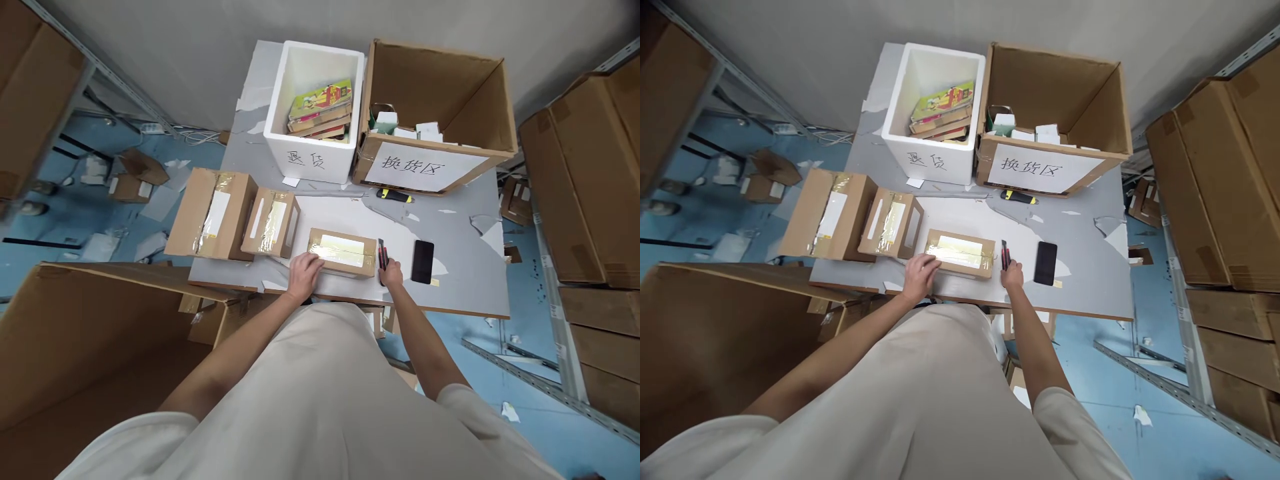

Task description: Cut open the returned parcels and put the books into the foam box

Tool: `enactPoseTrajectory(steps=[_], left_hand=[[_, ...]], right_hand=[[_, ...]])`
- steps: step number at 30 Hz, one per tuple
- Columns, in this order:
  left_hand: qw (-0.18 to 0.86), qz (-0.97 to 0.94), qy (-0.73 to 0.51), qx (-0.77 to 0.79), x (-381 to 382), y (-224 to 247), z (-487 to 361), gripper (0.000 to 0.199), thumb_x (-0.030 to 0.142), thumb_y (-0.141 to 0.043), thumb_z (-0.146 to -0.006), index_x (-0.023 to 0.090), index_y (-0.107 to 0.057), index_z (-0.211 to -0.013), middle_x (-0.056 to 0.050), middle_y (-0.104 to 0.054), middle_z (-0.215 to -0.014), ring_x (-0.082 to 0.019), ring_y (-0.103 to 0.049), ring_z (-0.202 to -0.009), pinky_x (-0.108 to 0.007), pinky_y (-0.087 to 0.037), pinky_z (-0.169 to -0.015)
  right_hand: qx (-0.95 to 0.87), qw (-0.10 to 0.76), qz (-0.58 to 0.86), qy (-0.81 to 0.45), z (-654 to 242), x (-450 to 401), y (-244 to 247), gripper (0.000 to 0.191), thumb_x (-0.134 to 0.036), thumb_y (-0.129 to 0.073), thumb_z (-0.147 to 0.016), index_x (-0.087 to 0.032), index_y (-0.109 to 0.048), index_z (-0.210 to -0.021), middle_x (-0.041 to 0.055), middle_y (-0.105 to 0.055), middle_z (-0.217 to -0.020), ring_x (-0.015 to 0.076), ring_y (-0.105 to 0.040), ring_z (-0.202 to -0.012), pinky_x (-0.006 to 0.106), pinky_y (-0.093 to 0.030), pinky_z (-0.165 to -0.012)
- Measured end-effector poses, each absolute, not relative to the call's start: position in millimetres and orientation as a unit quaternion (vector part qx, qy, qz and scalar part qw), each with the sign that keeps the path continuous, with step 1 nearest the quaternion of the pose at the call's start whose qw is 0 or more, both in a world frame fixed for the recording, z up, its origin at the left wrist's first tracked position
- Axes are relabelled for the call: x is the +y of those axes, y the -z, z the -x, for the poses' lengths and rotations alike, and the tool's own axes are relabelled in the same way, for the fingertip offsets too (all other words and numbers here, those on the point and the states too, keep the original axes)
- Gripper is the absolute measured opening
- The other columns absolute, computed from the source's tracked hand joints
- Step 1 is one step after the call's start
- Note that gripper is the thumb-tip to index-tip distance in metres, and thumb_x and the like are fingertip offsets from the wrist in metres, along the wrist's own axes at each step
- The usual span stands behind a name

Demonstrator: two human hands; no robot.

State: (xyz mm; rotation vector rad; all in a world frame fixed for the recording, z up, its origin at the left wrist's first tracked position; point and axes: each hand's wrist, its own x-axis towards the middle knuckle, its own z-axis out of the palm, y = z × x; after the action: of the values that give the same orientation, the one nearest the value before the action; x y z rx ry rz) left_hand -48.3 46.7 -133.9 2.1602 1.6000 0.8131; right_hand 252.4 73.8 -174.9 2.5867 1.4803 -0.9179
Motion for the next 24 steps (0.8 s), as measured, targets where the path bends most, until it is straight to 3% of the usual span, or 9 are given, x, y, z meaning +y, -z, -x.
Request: enactPoseTrajectory(steps=[4, 9, 13, 17, 24], left_hand=[[0.182, -0.831, -0.238, 0.468, 49, 133, 43, 0.025, 0.024, -0.045, -0.093, 0.021, -0.061, -0.113, -0.012, -0.061, -0.125, -0.025, -0.048, -0.128, -0.047, -0.039, -0.103], [0.18, -0.833, -0.238, 0.467, 51, 143, 42, 0.025, 0.022, -0.041, -0.095, 0.021, -0.061, -0.111, -0.012, -0.061, -0.127, -0.024, -0.047, -0.13, -0.047, -0.041, -0.101], [0.188, -0.826, -0.258, 0.465, 50, 151, 43, 0.025, 0.022, -0.041, -0.096, 0.021, -0.062, -0.109, -0.012, -0.064, -0.123, -0.024, -0.048, -0.129, -0.046, -0.041, -0.1], [0.188, -0.823, -0.268, 0.463, 46, 156, 43, 0.025, 0.021, -0.04, -0.096, 0.021, -0.063, -0.106, -0.011, -0.065, -0.12, -0.023, -0.05, -0.128, -0.045, -0.043, -0.098], [0.21, -0.812, -0.288, 0.462, 41, 159, 44, 0.026, 0.02, -0.039, -0.096, 0.021, -0.064, -0.105, -0.012, -0.066, -0.12, -0.023, -0.05, -0.128, -0.047, -0.044, -0.098]], right_hand=[[0.497, -0.018, -0.823, 0.274, -263, 88, 151, 0.038, -0.026, -0.047, -0.085, -0.007, -0.055, -0.117, 0.0214, -0.058, -0.115, 0.0269, -0.06, -0.105, 0.037, -0.047, -0.088], [0.668, -0.146, -0.661, 0.309, -249, 104, 83, 0.052, -0.031, -0.039, -0.093, -0.016, -0.032, -0.142, 0.0131, -0.062, -0.119, 0.0236, -0.063, -0.101, 0.038, -0.048, -0.087], [0.833, -0.022, -0.452, 0.319, -201, 113, 46, 0.057, -0.026, -0.042, -0.094, -0.031, -0.027, -0.148, 0.0075, -0.057, -0.13, 0.0241, -0.058, -0.112, 0.035, -0.047, -0.089], [0.878, 0.124, -0.37, 0.276, -166, 123, 41, 0.057, -0.025, -0.039, -0.097, -0.038, -0.022, -0.149, 0.0066, -0.063, -0.112, 0.0228, -0.064, -0.095, 0.032, -0.047, -0.078], [0.889, 0.192, -0.359, 0.211, -148, 132, 40, 0.058, -0.023, -0.039, -0.097, -0.04, -0.021, -0.149, 0.0051, -0.064, -0.102, 0.0197, -0.065, -0.086, 0.028, -0.045, -0.076]])
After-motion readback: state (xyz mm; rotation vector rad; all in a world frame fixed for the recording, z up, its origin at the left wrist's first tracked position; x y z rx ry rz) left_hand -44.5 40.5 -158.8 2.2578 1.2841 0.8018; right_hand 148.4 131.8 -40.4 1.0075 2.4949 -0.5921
